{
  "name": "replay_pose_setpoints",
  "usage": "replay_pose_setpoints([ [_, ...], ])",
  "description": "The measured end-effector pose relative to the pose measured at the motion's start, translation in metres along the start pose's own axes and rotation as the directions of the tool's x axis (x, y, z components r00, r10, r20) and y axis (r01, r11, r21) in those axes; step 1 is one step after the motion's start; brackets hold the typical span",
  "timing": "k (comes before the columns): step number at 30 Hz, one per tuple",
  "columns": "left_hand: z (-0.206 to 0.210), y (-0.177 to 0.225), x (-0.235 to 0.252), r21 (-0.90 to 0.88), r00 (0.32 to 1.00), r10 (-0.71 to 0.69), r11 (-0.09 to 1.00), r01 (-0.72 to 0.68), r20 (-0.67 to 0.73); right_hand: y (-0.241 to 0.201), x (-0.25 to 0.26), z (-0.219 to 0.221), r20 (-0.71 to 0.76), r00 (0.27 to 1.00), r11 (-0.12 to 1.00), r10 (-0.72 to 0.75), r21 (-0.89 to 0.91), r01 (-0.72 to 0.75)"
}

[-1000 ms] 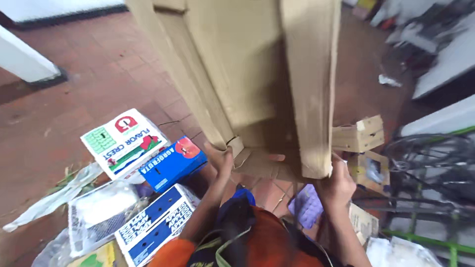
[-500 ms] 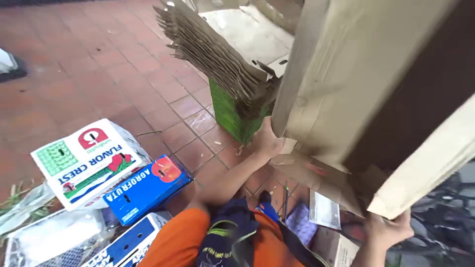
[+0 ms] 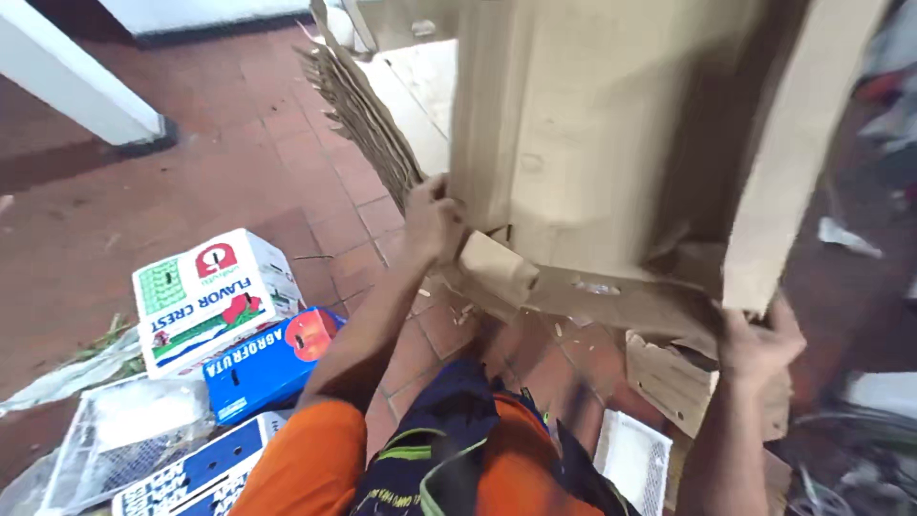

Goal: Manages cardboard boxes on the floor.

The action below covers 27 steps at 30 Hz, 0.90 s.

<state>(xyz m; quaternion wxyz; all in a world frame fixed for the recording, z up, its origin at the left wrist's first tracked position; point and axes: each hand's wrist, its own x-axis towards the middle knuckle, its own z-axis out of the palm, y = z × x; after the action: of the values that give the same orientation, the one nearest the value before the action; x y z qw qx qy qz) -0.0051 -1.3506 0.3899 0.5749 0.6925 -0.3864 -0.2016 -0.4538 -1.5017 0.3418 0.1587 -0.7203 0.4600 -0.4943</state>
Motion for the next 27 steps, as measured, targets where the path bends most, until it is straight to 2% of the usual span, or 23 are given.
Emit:
replay_pose_setpoints([
  [3, -0.012, 0.015, 0.045, 0.049, 0.988, -0.063, 0.996, 0.07, -0.144, 0.006, 0.095, 0.054, 0.197, 0.979, 0.997, 0.054, -0.057, -0.043],
  [6, -0.02, 0.022, 0.092, 0.106, 0.957, -0.129, 0.981, 0.161, -0.26, -0.008, 0.19, 0.121, 0.378, 0.925, 0.994, 0.029, -0.105, 0.011],
  [8, -0.028, 0.016, 0.124, 0.104, 0.933, -0.18, 0.969, 0.222, -0.311, -0.021, 0.246, 0.168, 0.447, 0.894, 0.985, 0.019, -0.162, 0.06],
  [12, -0.06, 0.007, 0.195, -0.048, 0.903, -0.218, 0.975, 0.216, -0.369, -0.024, 0.368, 0.265, 0.54, 0.842, 0.994, -0.014, -0.084, 0.07],
  [15, -0.067, 0.004, 0.253, -0.243, 0.896, -0.34, 0.93, 0.276, -0.286, -0.016, 0.436, 0.329, 0.695, 0.719, 0.994, -0.003, -0.079, 0.081],
  [17, -0.064, 0.003, 0.291, -0.193, 0.873, -0.402, 0.913, 0.36, -0.275, -0.016, 0.466, 0.366, 0.77, 0.638, 0.989, -0.024, -0.073, 0.125],
  [19, -0.047, -0.011, 0.319, -0.051, 0.837, -0.429, 0.897, 0.44, -0.339, -0.012, 0.476, 0.398, 0.793, 0.603, 0.97, -0.089, -0.067, 0.232],
  [21, -0.025, -0.034, 0.329, 0.005, 0.792, -0.471, 0.858, 0.513, -0.388, 0.005, 0.473, 0.425, 0.799, 0.586, 0.933, -0.132, -0.099, 0.345],
  [22, -0.017, -0.045, 0.329, 0.006, 0.773, -0.486, 0.845, 0.534, -0.407, 0.017, 0.473, 0.437, 0.815, 0.566, 0.93, -0.124, -0.104, 0.353],
  [23, -0.012, -0.051, 0.328, 0.0, 0.758, -0.493, 0.838, 0.545, -0.427, 0.032, 0.475, 0.446, 0.83, 0.548, 0.945, -0.099, -0.093, 0.312],
  [25, -0.008, -0.058, 0.316, -0.079, 0.716, -0.507, 0.838, 0.54, -0.479, 0.067, 0.473, 0.451, 0.838, 0.543, 0.992, -0.051, -0.022, 0.127],
  [26, -0.007, -0.059, 0.307, -0.138, 0.696, -0.519, 0.839, 0.527, -0.496, 0.08, 0.471, 0.447, 0.853, 0.521, 0.999, -0.039, 0.025, 0.032],
  [27, -0.004, -0.061, 0.294, -0.206, 0.685, -0.537, 0.837, 0.507, -0.493, 0.089, 0.469, 0.439, 0.883, 0.468, 0.996, -0.042, 0.075, -0.052],
])
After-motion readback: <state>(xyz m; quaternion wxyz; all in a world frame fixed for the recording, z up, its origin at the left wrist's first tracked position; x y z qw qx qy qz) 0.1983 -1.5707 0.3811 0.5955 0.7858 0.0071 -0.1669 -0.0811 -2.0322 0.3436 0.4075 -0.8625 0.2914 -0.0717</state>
